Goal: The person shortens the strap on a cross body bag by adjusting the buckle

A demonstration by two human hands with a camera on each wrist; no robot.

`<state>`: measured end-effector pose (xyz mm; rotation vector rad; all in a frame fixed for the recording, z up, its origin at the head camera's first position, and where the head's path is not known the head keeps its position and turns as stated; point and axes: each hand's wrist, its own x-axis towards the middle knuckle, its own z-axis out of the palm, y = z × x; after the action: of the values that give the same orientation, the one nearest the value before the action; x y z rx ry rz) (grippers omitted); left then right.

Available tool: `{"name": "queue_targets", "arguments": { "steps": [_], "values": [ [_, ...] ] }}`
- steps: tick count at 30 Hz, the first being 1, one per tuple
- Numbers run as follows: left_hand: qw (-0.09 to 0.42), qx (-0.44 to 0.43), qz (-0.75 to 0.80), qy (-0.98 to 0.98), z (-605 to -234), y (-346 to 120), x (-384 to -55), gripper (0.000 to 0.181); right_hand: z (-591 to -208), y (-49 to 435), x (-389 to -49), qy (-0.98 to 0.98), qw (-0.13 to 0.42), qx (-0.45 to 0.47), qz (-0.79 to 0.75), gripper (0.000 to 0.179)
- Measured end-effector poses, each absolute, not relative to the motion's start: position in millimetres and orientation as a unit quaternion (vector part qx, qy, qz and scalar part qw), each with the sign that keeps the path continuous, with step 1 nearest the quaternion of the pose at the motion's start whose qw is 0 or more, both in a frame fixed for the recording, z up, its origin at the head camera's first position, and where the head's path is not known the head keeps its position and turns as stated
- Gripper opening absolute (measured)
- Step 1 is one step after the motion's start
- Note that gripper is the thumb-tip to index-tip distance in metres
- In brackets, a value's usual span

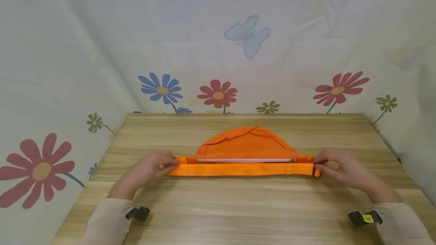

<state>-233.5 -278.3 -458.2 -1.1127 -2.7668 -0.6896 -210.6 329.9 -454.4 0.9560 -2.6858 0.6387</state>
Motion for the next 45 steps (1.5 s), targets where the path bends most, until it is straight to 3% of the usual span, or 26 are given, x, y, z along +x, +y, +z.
{"name": "queue_targets", "arguments": {
  "steps": [9,20,25,32,45],
  "values": [
    [0.015,-0.361,-0.212,-0.908,-465,-277,-231,0.015,-464,334,-215,-0.910,0.107,0.341,0.211,0.030],
    [0.049,-0.405,-0.164,-0.898,-468,-268,-228,0.013,-468,332,-213,-0.917,0.086,0.330,0.205,0.024],
    [0.037,-0.386,-0.136,-0.912,-466,-264,-225,0.012,-469,328,-212,-0.910,0.105,0.346,0.204,0.026],
    [0.017,-0.350,-0.093,-0.932,-463,-257,-219,0.011,-471,326,-211,-0.915,0.093,0.334,0.207,0.025],
    [0.019,-0.377,-0.179,-0.908,-467,-256,-213,0.016,-466,322,-206,-0.906,0.094,0.349,0.220,0.029]
  ]
}}
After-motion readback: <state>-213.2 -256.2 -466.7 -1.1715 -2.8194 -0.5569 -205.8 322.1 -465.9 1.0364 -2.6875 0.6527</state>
